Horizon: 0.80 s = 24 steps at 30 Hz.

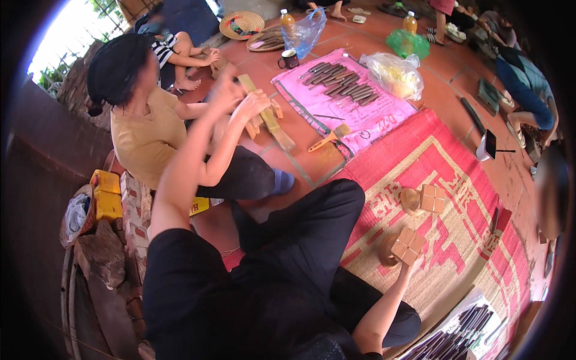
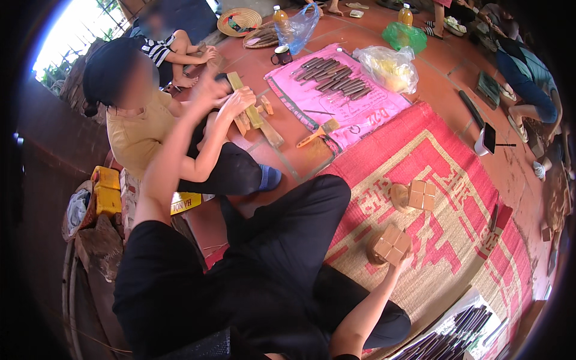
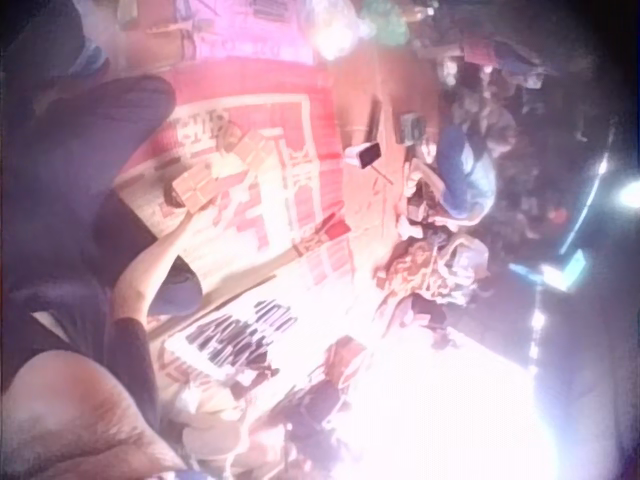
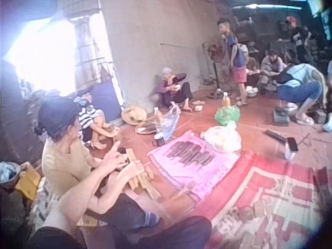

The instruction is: The person sits on a mat and assembles small wooden blocks into a cube-like structure. They repeatedly pick up blocks, align them, and press them together to form a larger unit.

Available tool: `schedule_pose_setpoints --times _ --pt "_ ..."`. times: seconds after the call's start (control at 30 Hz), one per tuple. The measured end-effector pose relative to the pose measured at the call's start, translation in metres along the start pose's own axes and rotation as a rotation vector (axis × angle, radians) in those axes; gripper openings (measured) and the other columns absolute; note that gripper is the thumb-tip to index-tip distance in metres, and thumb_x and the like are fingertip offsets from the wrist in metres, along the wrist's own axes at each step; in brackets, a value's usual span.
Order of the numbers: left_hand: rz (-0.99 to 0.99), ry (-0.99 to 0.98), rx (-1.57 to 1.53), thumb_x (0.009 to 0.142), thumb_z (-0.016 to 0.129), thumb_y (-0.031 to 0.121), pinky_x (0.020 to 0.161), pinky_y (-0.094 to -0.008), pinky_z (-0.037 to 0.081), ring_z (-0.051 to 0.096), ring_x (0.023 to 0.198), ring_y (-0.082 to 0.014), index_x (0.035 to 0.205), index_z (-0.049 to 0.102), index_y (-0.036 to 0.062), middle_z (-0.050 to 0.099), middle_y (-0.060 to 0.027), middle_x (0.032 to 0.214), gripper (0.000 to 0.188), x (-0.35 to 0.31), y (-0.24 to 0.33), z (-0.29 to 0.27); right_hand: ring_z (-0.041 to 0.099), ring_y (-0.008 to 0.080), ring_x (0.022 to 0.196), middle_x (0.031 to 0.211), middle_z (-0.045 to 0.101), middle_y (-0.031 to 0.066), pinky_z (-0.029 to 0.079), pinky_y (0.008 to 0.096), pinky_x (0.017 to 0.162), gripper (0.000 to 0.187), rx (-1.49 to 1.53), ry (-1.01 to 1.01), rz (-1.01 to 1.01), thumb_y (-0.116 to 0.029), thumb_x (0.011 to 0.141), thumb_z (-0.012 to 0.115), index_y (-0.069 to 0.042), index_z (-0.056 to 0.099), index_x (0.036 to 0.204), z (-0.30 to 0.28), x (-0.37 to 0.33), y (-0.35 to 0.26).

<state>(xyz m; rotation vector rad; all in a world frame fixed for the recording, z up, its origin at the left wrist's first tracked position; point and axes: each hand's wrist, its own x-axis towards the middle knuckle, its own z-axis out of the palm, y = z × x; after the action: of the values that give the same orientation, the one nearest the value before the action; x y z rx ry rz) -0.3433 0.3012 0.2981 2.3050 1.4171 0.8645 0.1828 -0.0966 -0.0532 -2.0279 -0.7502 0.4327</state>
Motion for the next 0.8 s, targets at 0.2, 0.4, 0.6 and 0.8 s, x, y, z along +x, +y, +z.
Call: schedule_pose_setpoints --times 0.2,0.4,0.6,0.8 --pt "-0.462 0.583 -0.185 0.082 0.058 0.029 0.060 -0.0278 0.051 0.061 0.072 -0.0176 0.136 0.017 0.0023 0.063 -0.0123 0.087 0.072 0.055 0.069 -0.113 0.061 0.0181 0.066 0.076 0.064 0.0079 0.046 0.0325 0.055 0.025 0.596 -0.042 0.090 -0.025 0.081 0.052 -0.003 0.061 0.090 0.008 -0.001 0.010" --pt "-0.111 -0.253 -0.466 0.087 0.052 0.022 0.081 -0.0262 0.045 0.057 0.093 -0.0135 0.122 0.048 0.0085 0.061 -0.0089 0.102 0.038 0.011 0.159 0.042 0.059 0.0174 0.066 0.073 0.063 0.0087 0.046 0.0325 0.057 0.031 0.146 -0.050 -0.006 -0.030 0.082 0.049 -0.001 0.059 0.088 -0.004 -0.004 -0.005" --pt "0.540 -1.173 -0.280 0.078 0.060 0.026 0.087 -0.0332 0.043 0.054 0.101 -0.0267 0.112 0.054 0.0000 0.057 -0.0150 0.108 0.043 -0.093 0.217 0.232 0.063 0.0233 0.071 0.078 0.065 0.0101 0.047 0.0330 0.062 0.038 0.214 -0.085 -0.098 -0.038 0.082 0.047 -0.005 0.060 0.095 -0.018 -0.026 -0.055" --pt "0.586 -1.000 -0.104 0.073 0.066 0.035 0.093 -0.0376 0.041 0.046 0.112 -0.0299 0.117 0.051 0.0070 0.052 -0.0146 0.117 0.054 -0.193 0.250 0.391 0.063 0.0252 0.071 0.079 0.065 0.0118 0.049 0.0350 0.062 0.033 -0.265 0.043 0.016 -0.033 0.082 0.049 -0.006 0.061 0.097 0.001 -0.011 0.013"
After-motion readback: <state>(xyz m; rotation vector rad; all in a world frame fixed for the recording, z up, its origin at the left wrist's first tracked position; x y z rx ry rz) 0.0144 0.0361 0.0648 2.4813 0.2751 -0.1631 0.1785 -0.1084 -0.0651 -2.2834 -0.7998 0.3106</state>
